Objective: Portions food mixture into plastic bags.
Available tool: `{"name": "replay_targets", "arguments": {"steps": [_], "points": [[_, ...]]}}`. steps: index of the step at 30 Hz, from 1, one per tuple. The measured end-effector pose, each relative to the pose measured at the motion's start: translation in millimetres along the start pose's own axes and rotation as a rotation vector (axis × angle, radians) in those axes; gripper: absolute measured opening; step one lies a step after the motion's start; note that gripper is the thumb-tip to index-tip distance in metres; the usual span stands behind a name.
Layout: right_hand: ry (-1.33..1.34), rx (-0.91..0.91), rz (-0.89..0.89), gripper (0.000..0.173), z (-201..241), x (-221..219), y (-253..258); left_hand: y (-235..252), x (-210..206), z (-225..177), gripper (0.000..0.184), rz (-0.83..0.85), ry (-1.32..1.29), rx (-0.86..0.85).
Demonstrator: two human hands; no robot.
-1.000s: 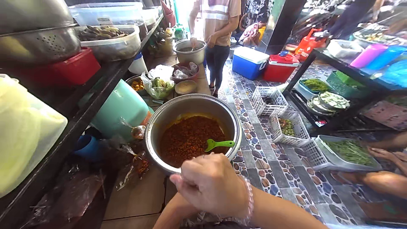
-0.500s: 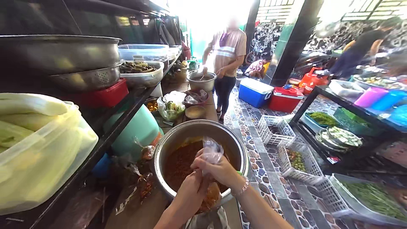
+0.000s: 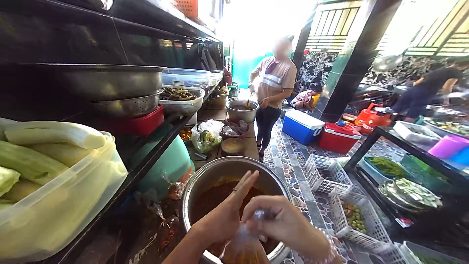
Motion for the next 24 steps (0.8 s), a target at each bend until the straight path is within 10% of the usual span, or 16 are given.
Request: {"name": "replay_targets", "arguments": {"steps": [5,14,20,24], "points": [[0.488,-0.085,-0.276,0.009,-54.3,27.2,17.2,15.3,1.5,-11.4,0.008,-0.139,0.335,-0.363],[0.201,-0.254,-0.475,0.010,-108.4,48.6,12.7,4.2,10.7,36.8,0.016,0.009,0.970,-0.144],[-0.123,-0.133,-0.459,0.005,-108.1,34.1,34.1,18.2,28.1,96.4,0.019,-0.083,-0.333,0.613],[-0.839,-0.035,-0.380,0.013,-124.6,11.8,43.0,-0.2,12.9,140.1,0.023,-0.183,-0.457,0.821]]}}
Point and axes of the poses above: each hand's wrist, its own y-axis towards the middle knuckle, its own x-axis out of the back of the hand, z = x × y, the point moved 3 cm from there along y, towards the middle knuckle, and after that the axes turned 10 degrees about -x, right-handed, at the moved point
